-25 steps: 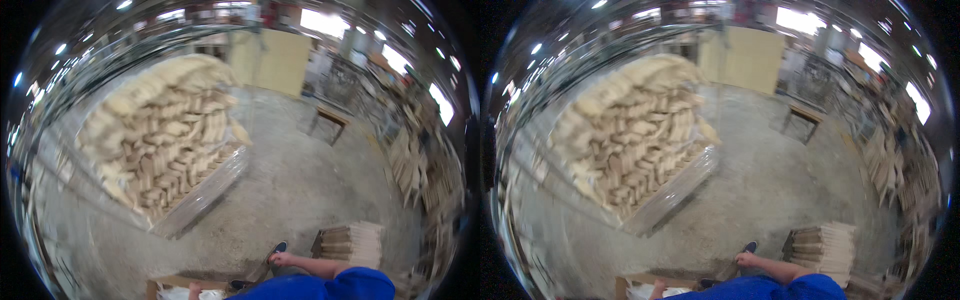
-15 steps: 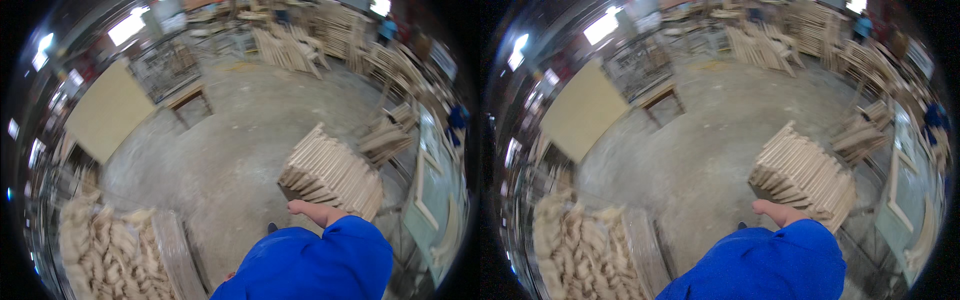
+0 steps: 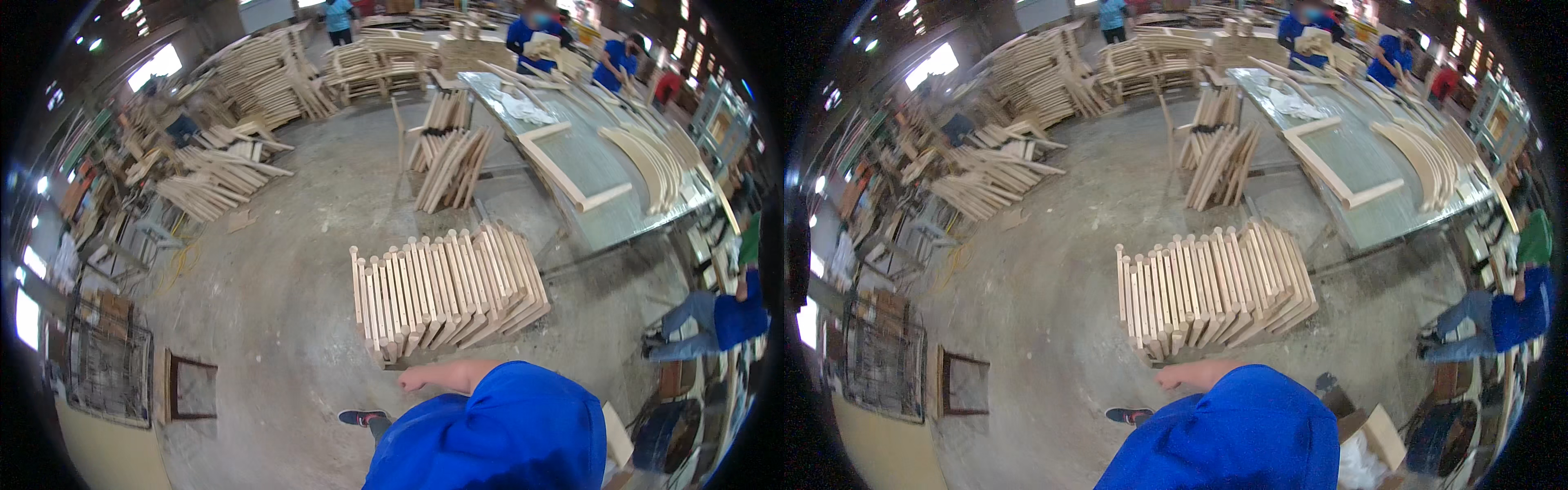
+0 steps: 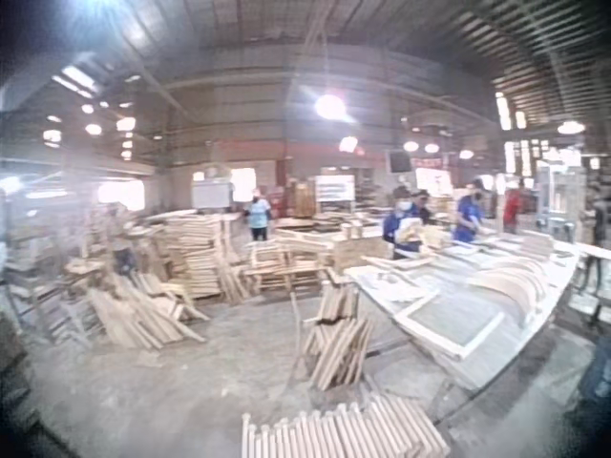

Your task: The person applies glue to wooden chair parts using a small brush and a cup of adhesive. They dip the brush into the glue and coat the holes and edges of curved and straight wooden pieces, then place them on a workbench. The person also moves stacks of wooden parts and wipes the table surface.

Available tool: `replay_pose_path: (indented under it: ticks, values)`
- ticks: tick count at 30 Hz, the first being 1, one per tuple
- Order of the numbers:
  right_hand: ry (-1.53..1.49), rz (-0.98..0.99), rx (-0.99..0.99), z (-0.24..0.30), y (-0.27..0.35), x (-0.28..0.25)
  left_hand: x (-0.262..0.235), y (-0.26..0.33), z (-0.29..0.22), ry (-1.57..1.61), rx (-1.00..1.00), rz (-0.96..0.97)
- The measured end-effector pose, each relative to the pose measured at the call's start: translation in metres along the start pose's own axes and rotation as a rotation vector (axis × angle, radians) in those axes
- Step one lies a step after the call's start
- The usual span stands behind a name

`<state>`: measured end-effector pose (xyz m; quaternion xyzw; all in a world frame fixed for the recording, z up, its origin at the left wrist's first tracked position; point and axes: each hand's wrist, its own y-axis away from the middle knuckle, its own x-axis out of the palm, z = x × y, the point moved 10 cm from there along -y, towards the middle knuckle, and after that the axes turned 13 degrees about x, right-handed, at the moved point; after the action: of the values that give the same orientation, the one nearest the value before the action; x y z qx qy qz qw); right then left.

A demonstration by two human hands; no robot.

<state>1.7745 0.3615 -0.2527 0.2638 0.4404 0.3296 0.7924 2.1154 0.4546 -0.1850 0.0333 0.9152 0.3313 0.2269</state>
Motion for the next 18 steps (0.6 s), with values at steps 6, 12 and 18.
replay_pose_path:
  ticks: [6,12,18]
  values:
    - [-0.24,-0.415,0.36,-0.088,-0.013,-0.084,-0.079,-0.138,-0.099,-0.122,0.086,0.113]
    - [-0.155,-0.397,0.586,-0.091,-0.039,-0.118,-0.147,-0.3,-0.222,-0.188,0.221,0.212]
    - [-0.347,-0.173,0.445,-0.056,-0.122,-0.11,-0.083,-0.446,-0.388,-0.152,0.458,0.375]
